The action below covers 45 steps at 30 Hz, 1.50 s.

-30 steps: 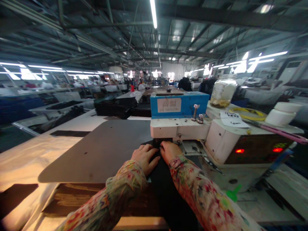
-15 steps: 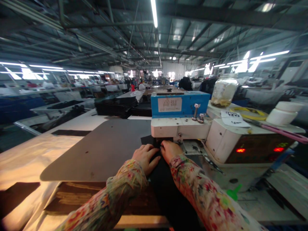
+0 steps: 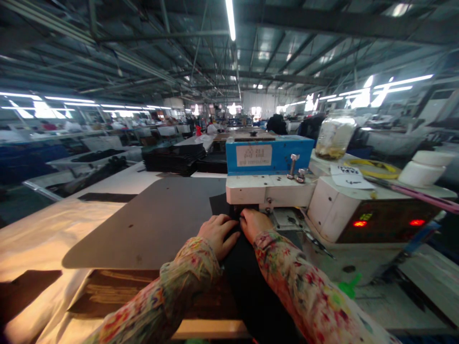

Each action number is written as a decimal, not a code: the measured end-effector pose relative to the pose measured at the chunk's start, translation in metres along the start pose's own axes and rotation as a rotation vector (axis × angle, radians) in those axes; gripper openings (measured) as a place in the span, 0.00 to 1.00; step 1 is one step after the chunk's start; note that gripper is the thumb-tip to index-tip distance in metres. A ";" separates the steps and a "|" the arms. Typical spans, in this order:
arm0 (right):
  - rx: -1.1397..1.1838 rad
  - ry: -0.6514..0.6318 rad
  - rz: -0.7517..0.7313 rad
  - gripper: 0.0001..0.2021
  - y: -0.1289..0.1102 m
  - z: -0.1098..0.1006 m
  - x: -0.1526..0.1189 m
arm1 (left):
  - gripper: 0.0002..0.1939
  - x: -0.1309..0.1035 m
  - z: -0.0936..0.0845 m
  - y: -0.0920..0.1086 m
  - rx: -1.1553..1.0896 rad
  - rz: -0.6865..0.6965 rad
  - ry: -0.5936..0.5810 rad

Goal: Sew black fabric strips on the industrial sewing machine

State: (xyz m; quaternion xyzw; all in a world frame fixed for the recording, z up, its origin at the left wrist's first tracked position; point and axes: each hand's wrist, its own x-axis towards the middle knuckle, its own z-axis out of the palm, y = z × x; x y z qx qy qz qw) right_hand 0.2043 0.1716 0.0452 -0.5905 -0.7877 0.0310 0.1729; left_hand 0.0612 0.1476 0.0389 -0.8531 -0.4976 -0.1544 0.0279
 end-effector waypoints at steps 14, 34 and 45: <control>-0.020 0.012 -0.007 0.08 0.002 0.003 0.000 | 0.16 0.000 -0.001 0.001 0.000 -0.004 -0.008; -0.043 0.014 -0.016 0.07 0.002 0.005 0.001 | 0.16 0.000 -0.002 0.001 0.001 -0.006 -0.033; -0.043 0.028 -0.023 0.07 0.004 0.007 0.002 | 0.16 0.000 -0.004 0.003 -0.016 -0.002 -0.026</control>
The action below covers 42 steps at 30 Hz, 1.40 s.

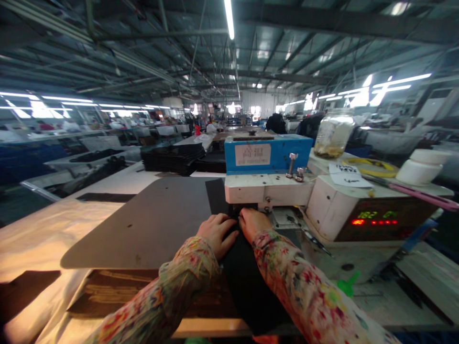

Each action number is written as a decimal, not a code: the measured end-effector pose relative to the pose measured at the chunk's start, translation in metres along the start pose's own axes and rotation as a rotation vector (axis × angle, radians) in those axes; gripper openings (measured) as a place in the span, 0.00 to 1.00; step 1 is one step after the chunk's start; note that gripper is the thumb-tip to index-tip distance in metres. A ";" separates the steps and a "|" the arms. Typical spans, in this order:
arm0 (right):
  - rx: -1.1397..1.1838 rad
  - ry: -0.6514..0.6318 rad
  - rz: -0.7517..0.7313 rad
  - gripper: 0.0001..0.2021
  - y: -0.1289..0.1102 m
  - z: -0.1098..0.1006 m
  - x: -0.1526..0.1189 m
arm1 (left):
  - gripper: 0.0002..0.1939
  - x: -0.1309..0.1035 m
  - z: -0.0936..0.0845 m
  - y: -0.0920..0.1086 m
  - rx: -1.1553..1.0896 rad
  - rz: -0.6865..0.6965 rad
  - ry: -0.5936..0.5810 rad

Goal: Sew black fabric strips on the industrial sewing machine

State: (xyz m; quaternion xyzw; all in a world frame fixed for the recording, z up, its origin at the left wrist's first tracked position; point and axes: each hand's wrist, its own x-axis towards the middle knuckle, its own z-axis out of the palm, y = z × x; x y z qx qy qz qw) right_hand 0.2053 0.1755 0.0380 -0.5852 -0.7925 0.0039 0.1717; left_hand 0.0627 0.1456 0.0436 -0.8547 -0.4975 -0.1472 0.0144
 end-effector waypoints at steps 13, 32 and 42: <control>-0.003 0.005 -0.008 0.07 -0.002 -0.002 -0.001 | 0.15 0.001 0.006 -0.004 0.001 0.020 0.039; -0.022 0.013 -0.008 0.07 0.000 0.001 -0.001 | 0.15 0.002 0.006 -0.003 -0.005 0.022 0.054; -0.038 -0.001 -0.007 0.07 -0.001 -0.001 0.000 | 0.14 0.001 0.007 -0.003 -0.008 0.023 0.059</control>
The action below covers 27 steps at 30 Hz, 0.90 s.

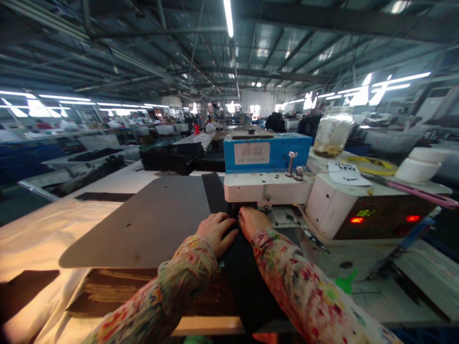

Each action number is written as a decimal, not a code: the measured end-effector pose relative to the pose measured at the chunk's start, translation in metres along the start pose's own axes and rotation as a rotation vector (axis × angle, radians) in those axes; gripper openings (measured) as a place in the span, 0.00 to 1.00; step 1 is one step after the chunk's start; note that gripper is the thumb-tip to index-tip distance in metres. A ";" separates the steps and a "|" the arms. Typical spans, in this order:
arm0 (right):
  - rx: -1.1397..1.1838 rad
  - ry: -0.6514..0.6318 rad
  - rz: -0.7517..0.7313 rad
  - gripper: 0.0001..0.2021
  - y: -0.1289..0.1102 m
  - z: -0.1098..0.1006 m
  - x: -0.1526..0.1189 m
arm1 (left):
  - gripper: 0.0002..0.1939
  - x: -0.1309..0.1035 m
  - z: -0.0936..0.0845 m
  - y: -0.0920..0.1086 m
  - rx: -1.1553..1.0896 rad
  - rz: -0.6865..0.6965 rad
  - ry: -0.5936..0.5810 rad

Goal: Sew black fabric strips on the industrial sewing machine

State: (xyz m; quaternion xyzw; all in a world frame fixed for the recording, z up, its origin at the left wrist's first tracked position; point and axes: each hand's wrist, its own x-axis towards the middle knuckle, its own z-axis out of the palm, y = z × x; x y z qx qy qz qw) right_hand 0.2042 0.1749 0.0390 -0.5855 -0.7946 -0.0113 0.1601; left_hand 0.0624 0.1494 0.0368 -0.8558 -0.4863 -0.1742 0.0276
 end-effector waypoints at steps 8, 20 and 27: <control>0.001 0.005 -0.002 0.07 0.000 -0.001 -0.001 | 0.15 0.001 0.001 0.000 0.001 -0.002 -0.002; 0.004 -0.013 -0.005 0.07 0.000 -0.001 -0.001 | 0.15 0.000 -0.002 -0.001 0.010 -0.003 -0.020; -0.005 -0.026 0.011 0.07 -0.001 -0.001 0.000 | 0.15 0.000 -0.002 0.000 0.010 -0.006 -0.047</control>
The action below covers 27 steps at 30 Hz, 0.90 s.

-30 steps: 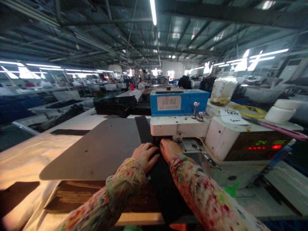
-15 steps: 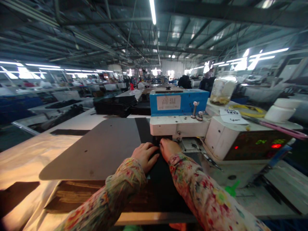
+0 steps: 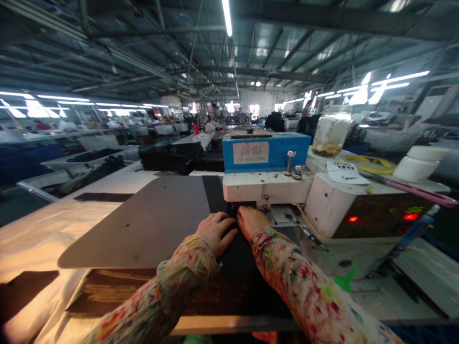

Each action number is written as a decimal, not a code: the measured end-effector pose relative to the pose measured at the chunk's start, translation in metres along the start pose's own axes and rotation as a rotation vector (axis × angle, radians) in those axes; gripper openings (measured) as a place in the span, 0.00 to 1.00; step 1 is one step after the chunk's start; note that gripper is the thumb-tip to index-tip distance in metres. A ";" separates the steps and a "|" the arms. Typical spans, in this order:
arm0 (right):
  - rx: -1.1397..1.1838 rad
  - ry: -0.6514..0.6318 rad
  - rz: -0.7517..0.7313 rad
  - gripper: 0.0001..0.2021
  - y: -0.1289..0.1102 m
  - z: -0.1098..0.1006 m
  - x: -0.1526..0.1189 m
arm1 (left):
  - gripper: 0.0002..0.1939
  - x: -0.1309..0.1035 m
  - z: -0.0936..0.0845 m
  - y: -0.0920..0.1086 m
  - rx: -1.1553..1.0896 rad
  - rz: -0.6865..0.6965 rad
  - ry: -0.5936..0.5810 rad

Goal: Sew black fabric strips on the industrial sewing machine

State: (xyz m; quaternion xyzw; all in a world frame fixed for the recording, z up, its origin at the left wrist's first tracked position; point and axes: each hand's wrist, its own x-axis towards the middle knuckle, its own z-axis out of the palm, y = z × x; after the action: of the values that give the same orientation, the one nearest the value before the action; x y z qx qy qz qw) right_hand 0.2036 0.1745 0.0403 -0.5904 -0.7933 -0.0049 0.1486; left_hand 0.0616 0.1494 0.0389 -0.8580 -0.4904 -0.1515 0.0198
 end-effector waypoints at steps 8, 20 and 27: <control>-0.006 -0.004 -0.004 0.07 0.000 0.000 0.000 | 0.15 0.001 0.000 0.000 -0.005 0.011 0.013; -0.039 -0.005 0.009 0.07 -0.002 -0.001 0.001 | 0.16 0.002 -0.001 -0.003 -0.053 0.023 0.016; -0.052 -0.024 0.004 0.07 -0.004 -0.004 0.000 | 0.14 0.007 -0.001 -0.006 -0.029 0.015 0.002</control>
State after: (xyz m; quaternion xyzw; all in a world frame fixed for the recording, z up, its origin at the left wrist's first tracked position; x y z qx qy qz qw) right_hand 0.2008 0.1731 0.0443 -0.5959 -0.7933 -0.0181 0.1235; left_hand 0.0595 0.1583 0.0408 -0.8616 -0.4819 -0.1595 0.0090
